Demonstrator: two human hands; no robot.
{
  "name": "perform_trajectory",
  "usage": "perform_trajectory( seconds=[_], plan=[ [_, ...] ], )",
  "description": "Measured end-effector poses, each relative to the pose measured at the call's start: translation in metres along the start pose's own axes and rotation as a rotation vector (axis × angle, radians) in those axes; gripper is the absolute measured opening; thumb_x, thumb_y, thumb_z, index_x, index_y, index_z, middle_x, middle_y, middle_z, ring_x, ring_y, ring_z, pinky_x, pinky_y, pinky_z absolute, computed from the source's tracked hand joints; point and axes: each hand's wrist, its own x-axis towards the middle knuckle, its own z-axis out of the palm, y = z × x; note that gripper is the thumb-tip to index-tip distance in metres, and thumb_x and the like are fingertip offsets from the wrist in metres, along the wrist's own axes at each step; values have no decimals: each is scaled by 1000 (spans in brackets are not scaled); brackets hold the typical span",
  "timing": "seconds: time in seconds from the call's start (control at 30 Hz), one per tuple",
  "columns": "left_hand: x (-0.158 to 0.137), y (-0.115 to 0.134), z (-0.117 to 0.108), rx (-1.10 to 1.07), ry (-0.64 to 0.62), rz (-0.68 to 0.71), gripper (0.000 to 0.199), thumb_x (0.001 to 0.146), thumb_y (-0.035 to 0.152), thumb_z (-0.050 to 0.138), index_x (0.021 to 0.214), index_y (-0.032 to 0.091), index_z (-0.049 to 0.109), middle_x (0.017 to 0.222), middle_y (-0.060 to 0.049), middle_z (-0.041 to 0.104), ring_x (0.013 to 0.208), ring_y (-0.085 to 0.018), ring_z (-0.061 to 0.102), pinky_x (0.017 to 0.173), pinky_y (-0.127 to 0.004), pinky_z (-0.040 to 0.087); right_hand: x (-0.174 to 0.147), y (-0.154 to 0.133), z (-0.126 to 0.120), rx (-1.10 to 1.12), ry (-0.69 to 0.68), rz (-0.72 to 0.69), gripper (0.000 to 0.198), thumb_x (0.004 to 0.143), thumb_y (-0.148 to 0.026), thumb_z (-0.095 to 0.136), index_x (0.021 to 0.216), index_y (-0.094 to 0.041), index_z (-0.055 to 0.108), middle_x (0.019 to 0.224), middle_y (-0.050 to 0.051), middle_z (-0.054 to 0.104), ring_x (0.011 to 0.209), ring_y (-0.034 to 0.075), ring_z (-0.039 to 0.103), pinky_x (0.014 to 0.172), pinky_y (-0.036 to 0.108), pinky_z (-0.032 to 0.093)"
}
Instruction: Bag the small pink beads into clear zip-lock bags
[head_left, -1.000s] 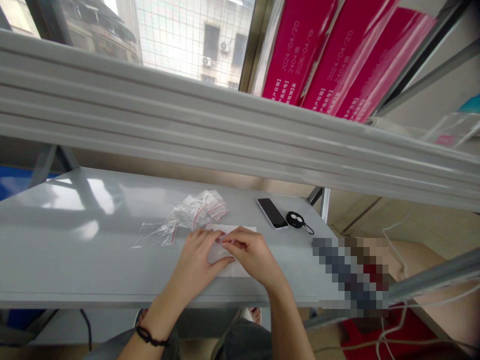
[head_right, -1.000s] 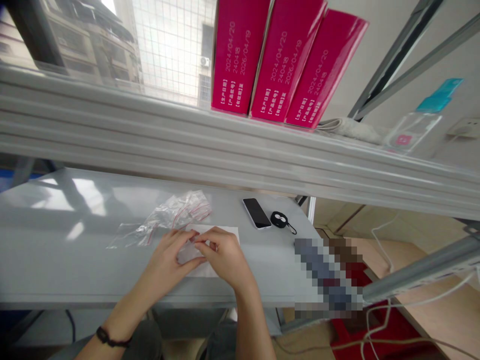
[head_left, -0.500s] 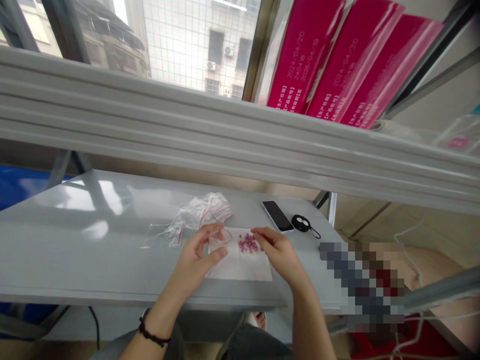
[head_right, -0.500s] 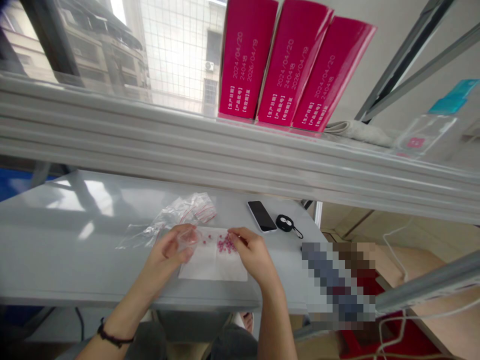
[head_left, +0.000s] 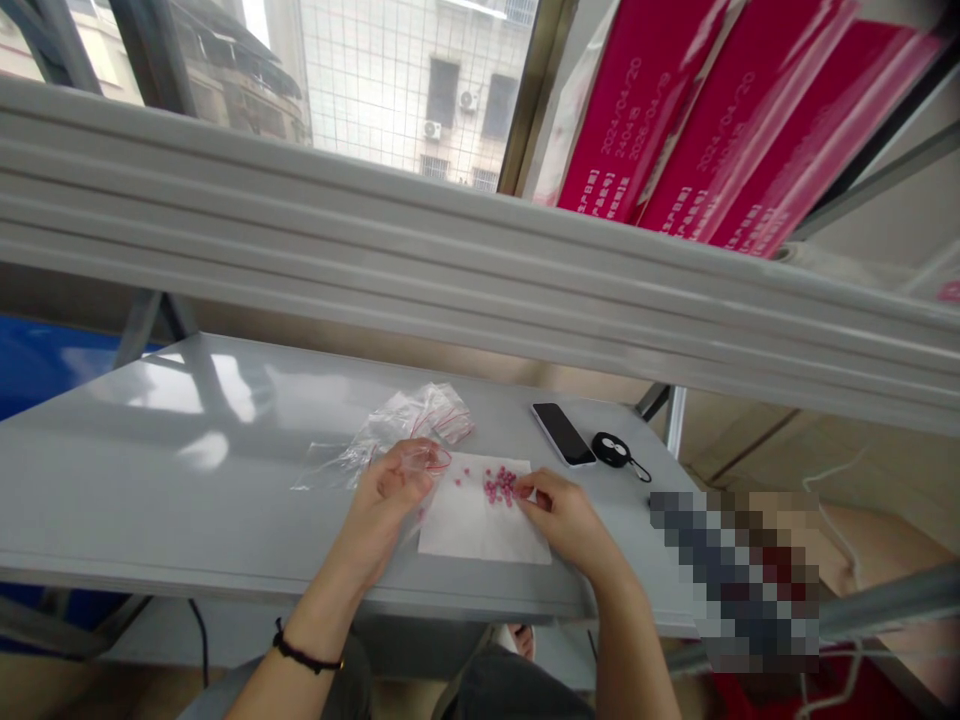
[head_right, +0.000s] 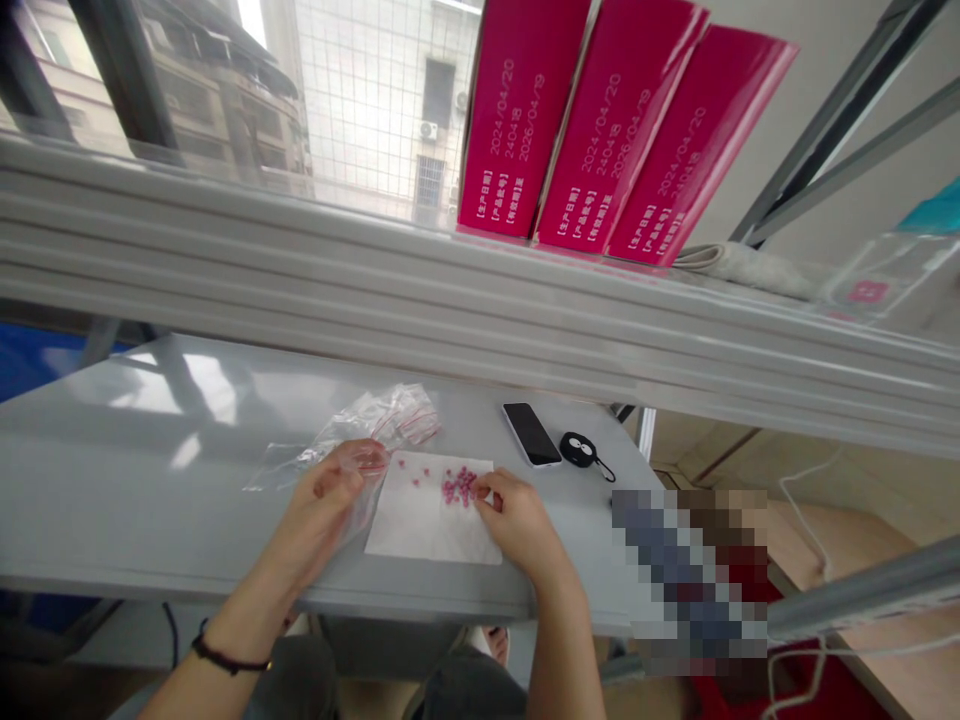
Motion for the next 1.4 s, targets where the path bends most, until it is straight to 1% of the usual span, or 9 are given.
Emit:
perform_trajectory(
  seconds=[0.1, 0.23, 0.4, 0.53, 0.83, 1.07, 1.23, 1.33, 1.4],
  plan=[
    [0, -7, -2, 28, -59, 17, 31, 77, 38, 81, 103, 23, 75, 103, -4, 71, 101, -21, 63, 93, -28, 45, 1, 1, 2, -15, 7, 10, 20, 79, -15, 57, 90, -20, 73, 84, 3, 67, 67, 17, 56, 65, 28, 41],
    [1, -10, -5, 65, -84, 29, 32, 77, 36, 82, 105, 25, 75, 105, -3, 70, 102, -20, 62, 94, -28, 44, 2, 3, 3, -22, 7, 11, 15, 80, -17, 58, 85, -20, 72, 88, 4, 68, 70, 17, 59, 68, 28, 43],
    [1, -9, -6, 90, -85, 41, 32, 77, 36, 83, 105, 25, 75, 105, -4, 70, 102, -20, 62, 95, -30, 43, 3, 3, 4, -37, 17, 4, 17, 78, -14, 54, 81, -19, 69, 82, 3, 66, 66, 16, 56, 66, 28, 42],
    [0, -8, -5, 89, -92, 39, 29, 78, 37, 82, 104, 26, 75, 105, -3, 70, 102, -19, 62, 94, -28, 43, 2, 3, 1, -48, 25, 0, 22, 76, -11, 51, 86, -19, 69, 82, 3, 66, 68, 17, 56, 67, 28, 42],
    [0, -7, -4, 81, -82, 38, 31, 78, 36, 81, 104, 23, 74, 104, -5, 70, 100, -21, 63, 92, -30, 45, -1, 4, -3, -104, -21, 13, 16, 83, -23, 58, 89, -19, 72, 83, 5, 70, 72, 19, 60, 69, 30, 43],
    [-1, -8, -3, 93, -53, 18, 33, 74, 36, 85, 103, 23, 76, 106, -5, 71, 102, -22, 63, 94, -31, 45, 2, 6, 0, -135, -40, 7, 19, 85, -22, 55, 82, -21, 74, 85, 5, 71, 79, 20, 66, 73, 29, 45],
    [-2, -1, 0, -102, -61, -78, 37, 75, 45, 83, 99, 19, 76, 102, -7, 72, 96, -20, 64, 87, -28, 48, 4, 5, 1, -167, -35, 1, 22, 84, -22, 53, 83, -22, 74, 85, 5, 72, 78, 21, 66, 73, 31, 46],
    [-2, 1, -1, -252, -50, -174, 41, 75, 51, 81, 99, 18, 76, 93, -6, 73, 83, -17, 65, 76, -26, 49, 3, 4, -4, -181, -13, 5, 23, 85, -24, 51, 83, -22, 74, 84, 5, 72, 76, 21, 66, 72, 32, 46],
    [-3, 2, -3, -293, -50, -228, 41, 76, 51, 80, 100, 18, 76, 86, -5, 72, 75, -16, 63, 67, -24, 48, 1, 0, -10, -179, 25, 14, 21, 85, -26, 53, 83, -22, 73, 81, 5, 71, 70, 21, 64, 69, 32, 46]
  ],
)
